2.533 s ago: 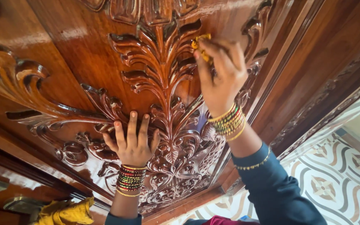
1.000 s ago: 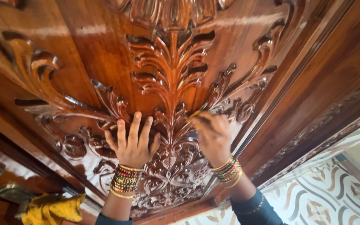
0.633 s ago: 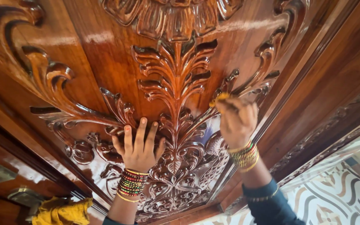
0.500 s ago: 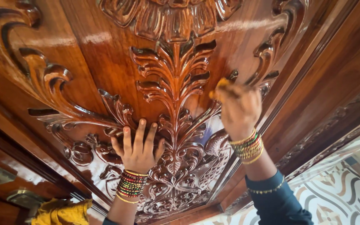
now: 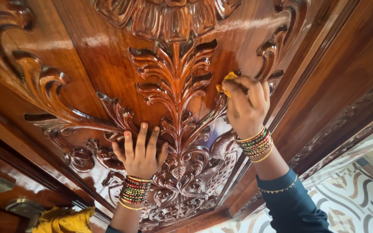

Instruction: The person wipes a carved wooden door with a yellow cloth, focusing on the ornate relief patterns. They dip the cloth into a small metal bowl on a blue stool to re-wet it, then continue wiping the door surface.

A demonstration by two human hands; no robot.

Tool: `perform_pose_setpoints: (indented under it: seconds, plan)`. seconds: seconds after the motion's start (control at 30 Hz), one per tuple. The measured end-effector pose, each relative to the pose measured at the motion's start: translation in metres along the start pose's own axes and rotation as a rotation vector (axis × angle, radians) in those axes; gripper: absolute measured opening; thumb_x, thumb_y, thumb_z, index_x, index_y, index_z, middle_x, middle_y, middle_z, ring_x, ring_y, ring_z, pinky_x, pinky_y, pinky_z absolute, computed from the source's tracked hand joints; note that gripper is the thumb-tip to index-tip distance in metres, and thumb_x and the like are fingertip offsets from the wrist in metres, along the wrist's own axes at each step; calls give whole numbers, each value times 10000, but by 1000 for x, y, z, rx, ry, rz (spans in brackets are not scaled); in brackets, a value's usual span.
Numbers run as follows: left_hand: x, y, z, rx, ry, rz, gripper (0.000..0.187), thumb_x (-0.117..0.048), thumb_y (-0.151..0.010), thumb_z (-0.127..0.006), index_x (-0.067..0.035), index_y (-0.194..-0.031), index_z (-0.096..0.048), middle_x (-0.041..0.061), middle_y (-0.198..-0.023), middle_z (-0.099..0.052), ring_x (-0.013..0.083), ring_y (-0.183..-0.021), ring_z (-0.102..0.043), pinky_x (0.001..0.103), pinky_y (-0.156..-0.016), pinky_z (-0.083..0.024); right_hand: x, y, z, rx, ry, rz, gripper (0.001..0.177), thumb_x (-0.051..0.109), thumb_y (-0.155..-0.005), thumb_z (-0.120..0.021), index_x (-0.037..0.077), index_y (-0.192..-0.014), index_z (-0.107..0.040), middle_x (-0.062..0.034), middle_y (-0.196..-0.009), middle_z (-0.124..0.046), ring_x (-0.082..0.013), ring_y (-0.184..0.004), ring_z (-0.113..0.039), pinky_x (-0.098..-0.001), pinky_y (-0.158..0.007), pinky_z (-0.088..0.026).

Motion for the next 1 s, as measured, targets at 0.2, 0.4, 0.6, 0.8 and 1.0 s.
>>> perform_pose_setpoints:
  seconds: [0.2,0.4,0.6,0.8,1.0]
  plan:
    - [1,1,-4,-19,-10,-4,491,-545,-1025,-616,-226,-1387,-708,39,-1537,-554,339,-1536,-237,623,-1252,-47,-10,-19,3,-21,11,-105,181,-8,-856,-808,61,-1021,-777,-58,-1058,-622,-220,-958,-589,-377,-862,-504]
    - [3,4,-8,-20,-10,-9,499,-563,-1028,-617,-229,-1388,-701,46,-1537,-551,340,-1539,-228,621,-1246,-37,-10,-22,18,130,-27,-120,193,23,-843,-814,60,-1027,-767,-55,-1028,-628,-219,-950,-610,-370,-866,-524]
    - [2,4,-6,1,-6,-7,501,-550,-1028,-618,-226,-1402,-699,44,-1553,-536,345,-1543,-221,638,-1248,-39,-44,-19,9,-7,-75,-187,107,55,-912,-829,84,-999,-774,-52,-1029,-670,-166,-917,-659,-325,-779,-570]
    - [1,4,-7,3,-6,-9,500,-532,-1033,-608,-214,-1408,-695,55,-1556,-531,363,-1542,-217,659,-1235,-40,-40,27,-8,-86,34,-261,151,17,-871,-816,84,-993,-758,-53,-1046,-690,-190,-951,-672,-333,-788,-569]
    - [-1,4,-10,-8,-13,3,507,-536,-1038,-596,-203,-1403,-707,60,-1555,-541,363,-1542,-220,663,-1239,-43,-9,38,7,71,1,-313,330,-80,-800,-698,26,-1108,-747,-86,-1102,-643,-249,-1013,-615,-376,-882,-529]
Point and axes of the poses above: each hand's wrist, its own y-axis away from the middle knuckle, its own z-axis out of the back of the hand, x = y × z, the point moved 1 cm from there along -y, towards the middle knuckle
